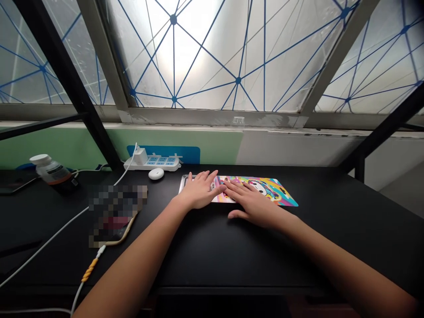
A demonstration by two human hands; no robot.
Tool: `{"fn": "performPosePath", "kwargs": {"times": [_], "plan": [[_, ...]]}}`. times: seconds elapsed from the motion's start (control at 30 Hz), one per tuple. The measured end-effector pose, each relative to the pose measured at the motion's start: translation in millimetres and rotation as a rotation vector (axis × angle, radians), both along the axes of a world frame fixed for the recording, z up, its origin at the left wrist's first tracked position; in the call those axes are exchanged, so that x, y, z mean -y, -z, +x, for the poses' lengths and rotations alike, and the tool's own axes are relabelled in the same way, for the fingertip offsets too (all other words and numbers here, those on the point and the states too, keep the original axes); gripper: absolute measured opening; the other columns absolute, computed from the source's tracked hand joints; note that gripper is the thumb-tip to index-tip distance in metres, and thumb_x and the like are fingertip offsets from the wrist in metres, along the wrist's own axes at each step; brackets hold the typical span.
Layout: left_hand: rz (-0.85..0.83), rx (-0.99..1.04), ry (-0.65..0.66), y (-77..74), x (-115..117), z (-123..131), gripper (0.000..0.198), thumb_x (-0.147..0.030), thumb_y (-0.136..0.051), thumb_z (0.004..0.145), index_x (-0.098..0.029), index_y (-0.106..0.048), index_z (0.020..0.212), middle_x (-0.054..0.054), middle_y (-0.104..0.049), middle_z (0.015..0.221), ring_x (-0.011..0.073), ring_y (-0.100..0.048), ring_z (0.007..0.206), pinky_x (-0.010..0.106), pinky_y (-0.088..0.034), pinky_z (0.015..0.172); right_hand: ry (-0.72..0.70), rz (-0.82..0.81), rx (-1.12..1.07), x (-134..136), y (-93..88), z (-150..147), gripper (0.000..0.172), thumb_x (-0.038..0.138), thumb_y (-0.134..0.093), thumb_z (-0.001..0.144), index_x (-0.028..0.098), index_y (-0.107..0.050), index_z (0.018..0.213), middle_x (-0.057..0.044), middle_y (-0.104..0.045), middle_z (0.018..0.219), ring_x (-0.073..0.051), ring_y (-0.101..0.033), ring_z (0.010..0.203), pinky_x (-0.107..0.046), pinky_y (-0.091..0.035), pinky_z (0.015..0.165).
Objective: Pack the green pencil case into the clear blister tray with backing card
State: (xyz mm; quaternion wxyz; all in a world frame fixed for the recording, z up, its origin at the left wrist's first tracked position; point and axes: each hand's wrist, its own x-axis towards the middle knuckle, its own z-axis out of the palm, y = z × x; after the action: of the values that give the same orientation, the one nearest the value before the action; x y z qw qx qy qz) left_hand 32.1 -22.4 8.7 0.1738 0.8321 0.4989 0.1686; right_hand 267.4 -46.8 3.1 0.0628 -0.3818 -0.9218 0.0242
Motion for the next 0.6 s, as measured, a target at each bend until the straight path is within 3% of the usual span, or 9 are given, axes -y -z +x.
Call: {"fn": "performPosePath", "kwargs": {"times": [0.17,0.23,0.33,0.47,0.6], "plan": [[-0.011,-0.169,-0.036,-0.9,-5,-2,0.084,-0.076,-0.018,0.092,-0.024,-0.023,0.157,0.012,-0.025,0.163,0.0331,-0.017,0.151,0.066,0.000,0.116,0.052,0.054,-0.029,-6,9.0,60,0.065,0.054,-0.050,0.096,0.035,-0.030,0.155,-0.004,-0.033,0.160,-0.032,-0.029,0.147,-0.056,-0.030,0.116],[-0.011,-0.213,-0.042,-2.4,-6,-4,0.085,-0.077,-0.017,0.091,-0.024,-0.024,0.157,0.010,-0.024,0.164,0.0334,-0.016,0.151,0.066,0.000,0.116,0.081,0.115,-0.067,-4,16.8,88,0.056,0.042,-0.046,0.099,0.034,-0.034,0.153,-0.006,-0.039,0.158,-0.029,-0.035,0.144,-0.053,-0.036,0.114],[-0.012,-0.237,-0.039,-4.6,-8,-8,0.082,-0.076,-0.021,0.091,-0.025,-0.029,0.155,0.009,-0.027,0.163,0.0342,-0.018,0.150,0.067,-0.002,0.116,0.097,0.206,-0.100,4,27.7,120,0.054,0.025,-0.040,0.099,0.032,-0.035,0.153,-0.006,-0.043,0.155,-0.026,-0.043,0.140,-0.050,-0.044,0.109],[-0.009,-0.222,-0.040,-4.7,-12,-17,0.079,-0.074,-0.026,0.092,-0.025,-0.034,0.153,0.008,-0.031,0.161,0.0335,-0.021,0.149,0.067,-0.005,0.116,0.182,0.354,-0.108,13,26.8,137,0.058,0.012,-0.037,0.094,0.029,-0.044,0.148,-0.005,-0.053,0.148,-0.027,-0.052,0.133,-0.049,-0.048,0.106],[0.011,-0.207,-0.085,-2.6,-18,-23,0.075,-0.072,-0.028,0.092,-0.025,-0.037,0.151,0.009,-0.036,0.159,0.0325,-0.026,0.148,0.067,-0.008,0.116,0.388,0.463,-0.209,19,6.8,137,0.054,0.016,-0.038,0.094,0.026,-0.047,0.146,-0.008,-0.062,0.138,-0.031,-0.062,0.122,-0.051,-0.053,0.099]]}}
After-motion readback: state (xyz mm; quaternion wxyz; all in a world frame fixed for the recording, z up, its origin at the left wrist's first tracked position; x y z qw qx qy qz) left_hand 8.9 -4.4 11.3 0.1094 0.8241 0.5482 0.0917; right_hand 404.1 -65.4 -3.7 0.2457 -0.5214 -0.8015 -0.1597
